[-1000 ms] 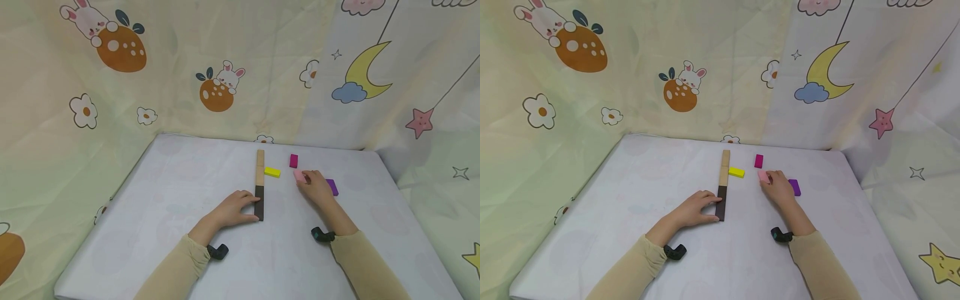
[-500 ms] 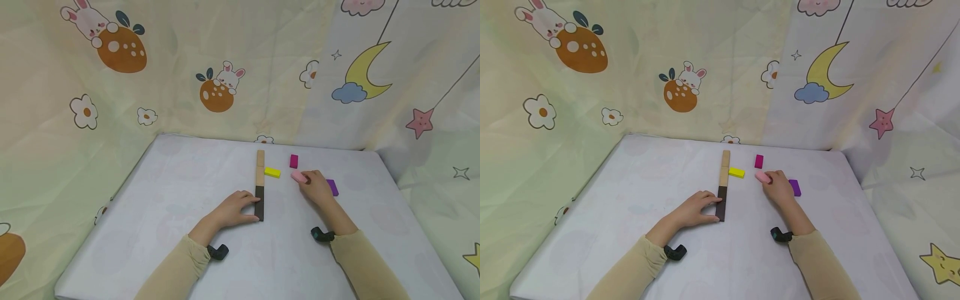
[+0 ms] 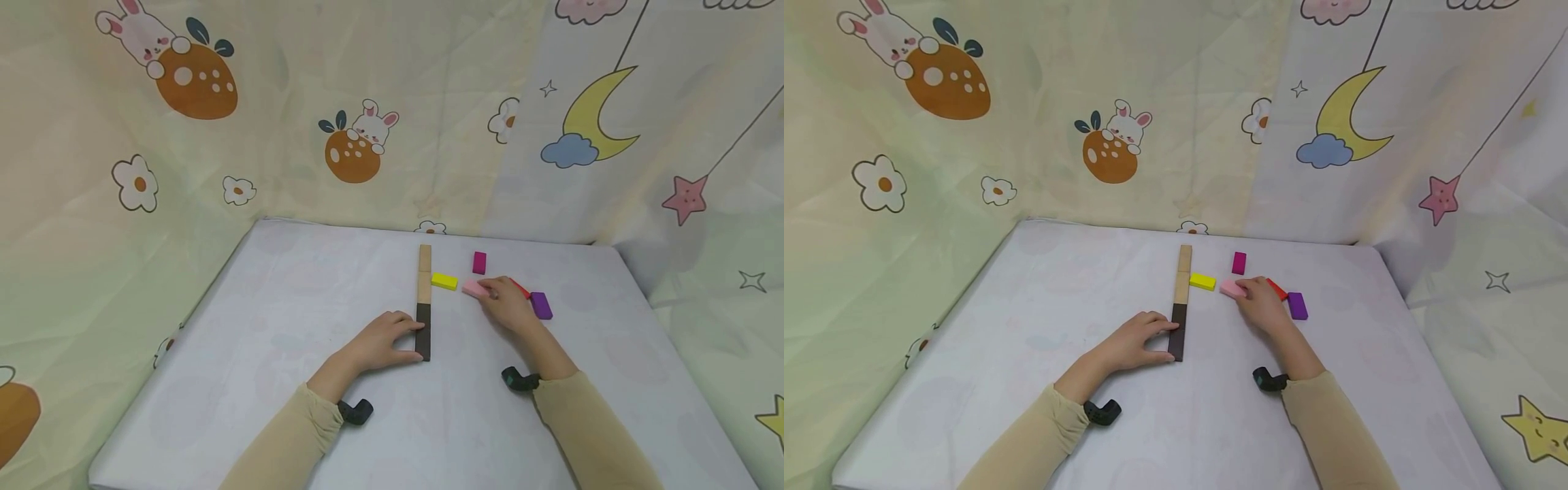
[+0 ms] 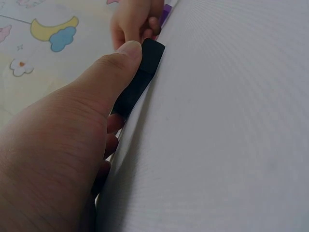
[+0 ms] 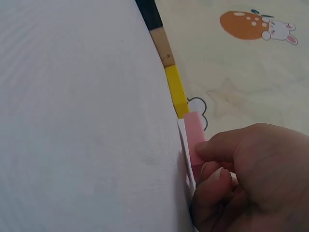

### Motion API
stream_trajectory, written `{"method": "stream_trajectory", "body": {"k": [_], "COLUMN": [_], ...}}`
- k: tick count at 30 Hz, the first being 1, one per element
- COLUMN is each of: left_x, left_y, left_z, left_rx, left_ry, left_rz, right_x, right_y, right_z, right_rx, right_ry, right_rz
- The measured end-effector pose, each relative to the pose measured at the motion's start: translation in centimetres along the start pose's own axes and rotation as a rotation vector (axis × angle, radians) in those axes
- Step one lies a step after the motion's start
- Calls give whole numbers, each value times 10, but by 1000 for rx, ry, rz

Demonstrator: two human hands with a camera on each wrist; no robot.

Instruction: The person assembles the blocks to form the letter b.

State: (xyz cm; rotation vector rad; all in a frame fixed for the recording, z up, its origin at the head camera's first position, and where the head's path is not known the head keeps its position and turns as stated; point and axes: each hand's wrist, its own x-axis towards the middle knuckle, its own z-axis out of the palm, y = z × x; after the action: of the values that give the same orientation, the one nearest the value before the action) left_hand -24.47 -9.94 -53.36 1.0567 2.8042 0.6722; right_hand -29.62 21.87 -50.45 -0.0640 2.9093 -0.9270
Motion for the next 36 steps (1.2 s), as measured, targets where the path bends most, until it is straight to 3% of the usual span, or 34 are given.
{"method": "stream_trajectory", "body": {"k": [21, 36], "left_x": [-1, -1], "left_y": [2, 1], "left_z": [-3, -1], "left_rx": [-5, -8], "left_ry": [-7, 0], "left_rz": [4, 7], "right_x": [5, 5], "right_y": [-3, -4], "right_z": [5, 7], "right_rx": [-24, -28], "right_ry": [14, -2], "right_rz": [-75, -57]}}
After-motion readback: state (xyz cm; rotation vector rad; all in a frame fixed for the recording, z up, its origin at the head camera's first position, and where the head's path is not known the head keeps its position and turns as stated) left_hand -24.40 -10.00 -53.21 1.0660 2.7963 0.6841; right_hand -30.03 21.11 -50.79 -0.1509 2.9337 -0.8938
